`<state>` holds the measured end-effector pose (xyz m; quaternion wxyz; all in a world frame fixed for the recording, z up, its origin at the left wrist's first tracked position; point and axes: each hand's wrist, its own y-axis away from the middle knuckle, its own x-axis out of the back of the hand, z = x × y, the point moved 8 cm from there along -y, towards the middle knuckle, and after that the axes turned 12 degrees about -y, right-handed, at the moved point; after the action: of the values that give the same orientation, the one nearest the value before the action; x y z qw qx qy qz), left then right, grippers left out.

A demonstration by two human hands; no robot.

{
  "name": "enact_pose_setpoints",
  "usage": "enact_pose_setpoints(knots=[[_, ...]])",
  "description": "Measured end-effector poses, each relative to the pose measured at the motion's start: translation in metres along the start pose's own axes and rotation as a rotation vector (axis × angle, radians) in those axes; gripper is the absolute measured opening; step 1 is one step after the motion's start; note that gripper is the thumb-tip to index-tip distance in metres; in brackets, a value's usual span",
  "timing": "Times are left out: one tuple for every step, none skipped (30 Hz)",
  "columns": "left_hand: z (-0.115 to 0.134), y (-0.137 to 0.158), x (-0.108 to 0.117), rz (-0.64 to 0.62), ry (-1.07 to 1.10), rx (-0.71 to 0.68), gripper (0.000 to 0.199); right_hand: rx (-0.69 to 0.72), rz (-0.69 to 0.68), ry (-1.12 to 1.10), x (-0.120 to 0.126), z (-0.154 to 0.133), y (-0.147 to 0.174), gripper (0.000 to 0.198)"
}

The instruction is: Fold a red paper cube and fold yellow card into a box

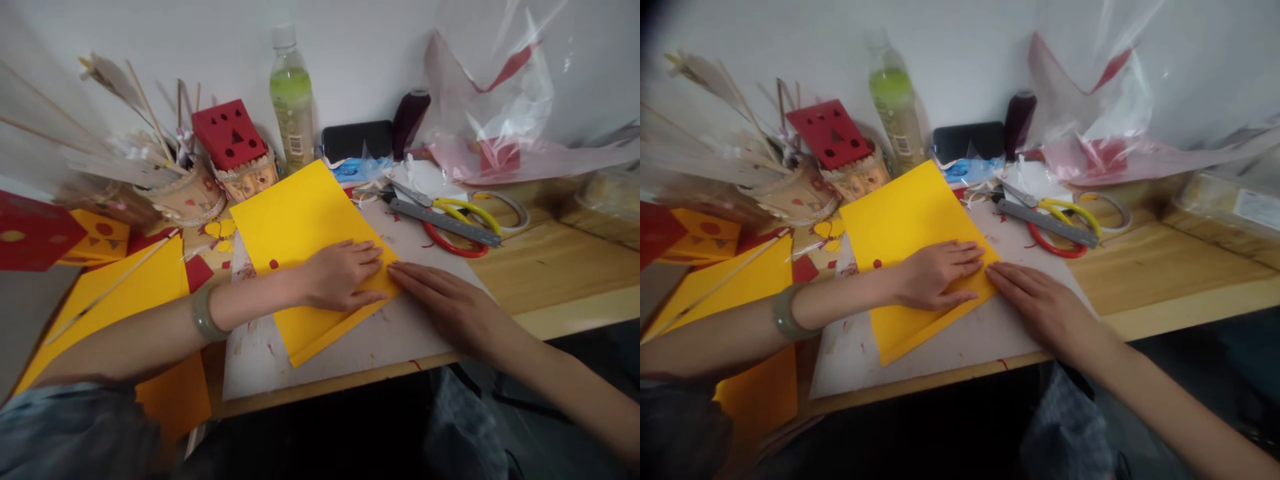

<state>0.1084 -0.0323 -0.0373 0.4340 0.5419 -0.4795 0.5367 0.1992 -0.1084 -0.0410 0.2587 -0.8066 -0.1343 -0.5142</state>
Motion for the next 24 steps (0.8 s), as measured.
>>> enact_pose_setpoints(knots=[[0.002, 0.001, -0.001, -0.005, 0.011, 0.019, 0.061, 0.0, 0.003, -0.001, -0.001, 0.001, 0.0, 0.056], [0.003, 0.002, -0.004, -0.017, 0.016, 0.032, 0.067, 0.007, 0.013, -0.002, 0.0, 0.001, -0.001, 0.056], [0.004, 0.003, -0.006, -0.033, 0.018, 0.038, 0.072, 0.022, 0.028, -0.006, 0.001, 0.0, -0.002, 0.054], [0.005, 0.005, -0.008, -0.05, 0.018, 0.042, 0.076, 0.04, 0.042, -0.012, 0.002, -0.001, -0.003, 0.052], [0.005, 0.006, -0.01, -0.067, 0.018, 0.043, 0.079, 0.06, 0.055, -0.019, 0.004, -0.003, -0.004, 0.05], [0.005, 0.006, -0.012, -0.082, 0.016, 0.044, 0.08, 0.078, 0.064, -0.025, 0.005, -0.005, -0.005, 0.047], [0.005, 0.007, -0.013, -0.094, 0.013, 0.044, 0.081, 0.095, 0.068, -0.028, 0.006, -0.007, -0.006, 0.045], [0.005, 0.007, -0.013, -0.103, 0.008, 0.043, 0.082, 0.107, 0.065, -0.028, 0.006, -0.008, -0.006, 0.043], [0.005, 0.007, -0.014, -0.109, 0.002, 0.041, 0.082, 0.112, 0.067, -0.024, 0.006, -0.009, -0.007, 0.042], [0.005, 0.007, -0.014, -0.109, -0.004, 0.039, 0.082, 0.113, 0.063, -0.022, 0.006, -0.009, -0.007, 0.041], [0.005, 0.007, -0.014, -0.105, -0.01, 0.037, 0.081, 0.109, 0.058, -0.021, 0.005, -0.009, -0.007, 0.041], [0.005, 0.007, -0.014, -0.1, -0.015, 0.037, 0.079, 0.103, 0.051, -0.02, 0.004, -0.008, -0.007, 0.041], [0.005, 0.007, -0.014, -0.094, -0.017, 0.038, 0.076, 0.094, 0.043, -0.019, 0.003, -0.008, -0.007, 0.041], [0.005, 0.007, -0.014, -0.09, -0.019, 0.039, 0.074, 0.087, 0.037, -0.018, 0.003, -0.007, -0.008, 0.041], [0.004, 0.007, -0.015, -0.089, -0.022, 0.04, 0.072, 0.086, 0.035, -0.016, 0.003, -0.007, -0.008, 0.042], [0.004, 0.008, -0.016, -0.091, -0.024, 0.04, 0.07, 0.088, 0.035, -0.012, 0.004, -0.008, -0.008, 0.042], [0.004, 0.008, -0.016, -0.095, -0.027, 0.036, 0.07, 0.093, 0.041, -0.006, 0.005, -0.009, -0.008, 0.042], [0.004, 0.008, -0.017, -0.098, -0.03, 0.032, 0.071, 0.099, 0.046, 0.001, 0.006, -0.01, -0.008, 0.042], [0.004, 0.007, -0.017, -0.099, -0.034, 0.029, 0.072, 0.099, 0.05, 0.009, 0.006, -0.011, -0.008, 0.042], [0.005, 0.007, -0.018, -0.101, -0.037, 0.027, 0.072, 0.1, 0.052, 0.015, 0.007, -0.012, -0.008, 0.042], [0.005, 0.007, -0.017, -0.101, -0.038, 0.028, 0.073, 0.096, 0.049, 0.018, 0.007, -0.012, -0.008, 0.043], [0.005, 0.007, -0.017, -0.097, -0.039, 0.031, 0.073, 0.096, 0.05, 0.019, 0.008, -0.012, -0.009, 0.043], [0.005, 0.007, -0.016, -0.09, -0.04, 0.034, 0.073, 0.1, 0.055, 0.017, 0.008, -0.013, -0.009, 0.043], [0.005, 0.007, -0.016, -0.083, -0.041, 0.036, 0.073, 0.109, 0.062, 0.013, 0.008, -0.013, -0.008, 0.043]])
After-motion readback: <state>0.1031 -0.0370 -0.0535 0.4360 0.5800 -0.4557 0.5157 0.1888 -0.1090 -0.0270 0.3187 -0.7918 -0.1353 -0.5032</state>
